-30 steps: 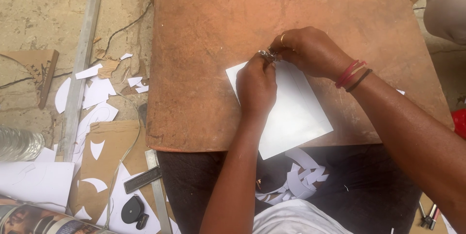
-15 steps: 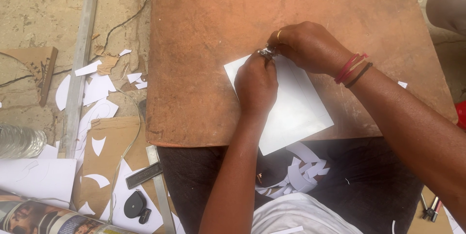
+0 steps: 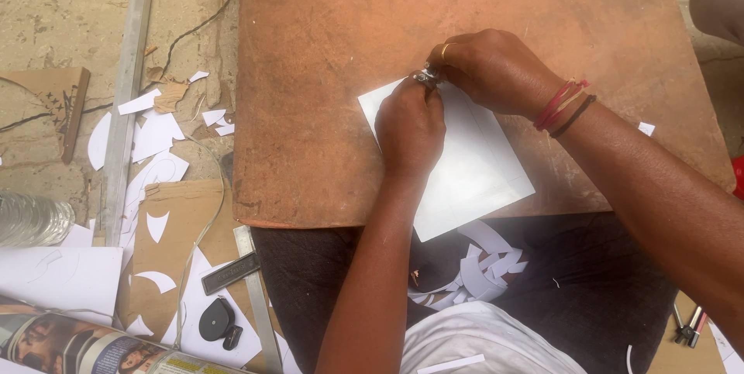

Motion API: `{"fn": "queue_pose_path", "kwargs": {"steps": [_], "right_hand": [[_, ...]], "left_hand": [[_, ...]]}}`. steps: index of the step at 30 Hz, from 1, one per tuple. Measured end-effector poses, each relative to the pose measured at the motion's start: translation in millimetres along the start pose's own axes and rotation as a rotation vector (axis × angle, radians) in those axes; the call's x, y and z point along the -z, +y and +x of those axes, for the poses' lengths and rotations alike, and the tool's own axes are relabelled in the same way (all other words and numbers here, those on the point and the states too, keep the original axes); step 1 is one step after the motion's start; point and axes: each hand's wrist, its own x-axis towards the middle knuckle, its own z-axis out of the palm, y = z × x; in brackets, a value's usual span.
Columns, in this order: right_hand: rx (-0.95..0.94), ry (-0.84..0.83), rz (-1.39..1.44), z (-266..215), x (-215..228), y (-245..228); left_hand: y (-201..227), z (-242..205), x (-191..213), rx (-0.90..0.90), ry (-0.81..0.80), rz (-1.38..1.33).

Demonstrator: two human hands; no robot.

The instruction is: Use a compass and a ruler to draw a curved design on a white card template.

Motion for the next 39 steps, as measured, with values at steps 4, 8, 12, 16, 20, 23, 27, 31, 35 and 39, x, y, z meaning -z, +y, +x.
{"fn": "queue_pose_path", "kwargs": {"steps": [4, 8, 12, 16, 20, 23, 27, 31, 35, 39], "right_hand": [[0.019, 0.012, -0.012, 0.5, -2.3, 3.1], [-0.003, -0.006, -0.015, 1.4, -2.1, 1.5], [-0.01, -0.007, 0.014, 0.0, -1.7, 5.0], [-0.025, 0.003, 0.067, -5.9, 2.8, 7.3], [-0.164, -0.071, 0.142, -10.8, 5.9, 11.9], [-0.225, -0.095, 0.244, -14.6, 9.1, 10.0], [-0.318, -0.111, 0.324, -19.0, 9.1, 6.2], [-0.404, -0.105, 0.386, -23.5, 9.8, 0.5], [-0.396, -0.082, 0.487, -29.8, 4.9, -3.4], [-0.469, -0.039, 0.56, -32.4, 2.4, -11.2]], "left_hand": [[0.0, 0.2, -0.7, 0.008, -0.009, 0.016], [-1.2, 0.7, -2.1, 0.005, -0.008, 0.029], [-1.6, 3.1, -1.8, 0.005, -0.015, 0.028], [-1.1, 11.1, 4.1, -0.013, -0.061, -0.021], [1.4, 26.0, 10.0, 0.035, -0.181, -0.061], [-4.4, 34.3, 7.9, 0.013, -0.251, -0.058], [-7.4, 46.0, 9.0, -0.024, -0.358, 0.01], [-5.2, 53.0, 12.4, -0.012, -0.469, 0.029], [-12.1, 60.5, 9.1, -0.062, -0.499, 0.025], [-13.9, 69.0, 6.9, -0.129, -0.552, 0.032]]}}
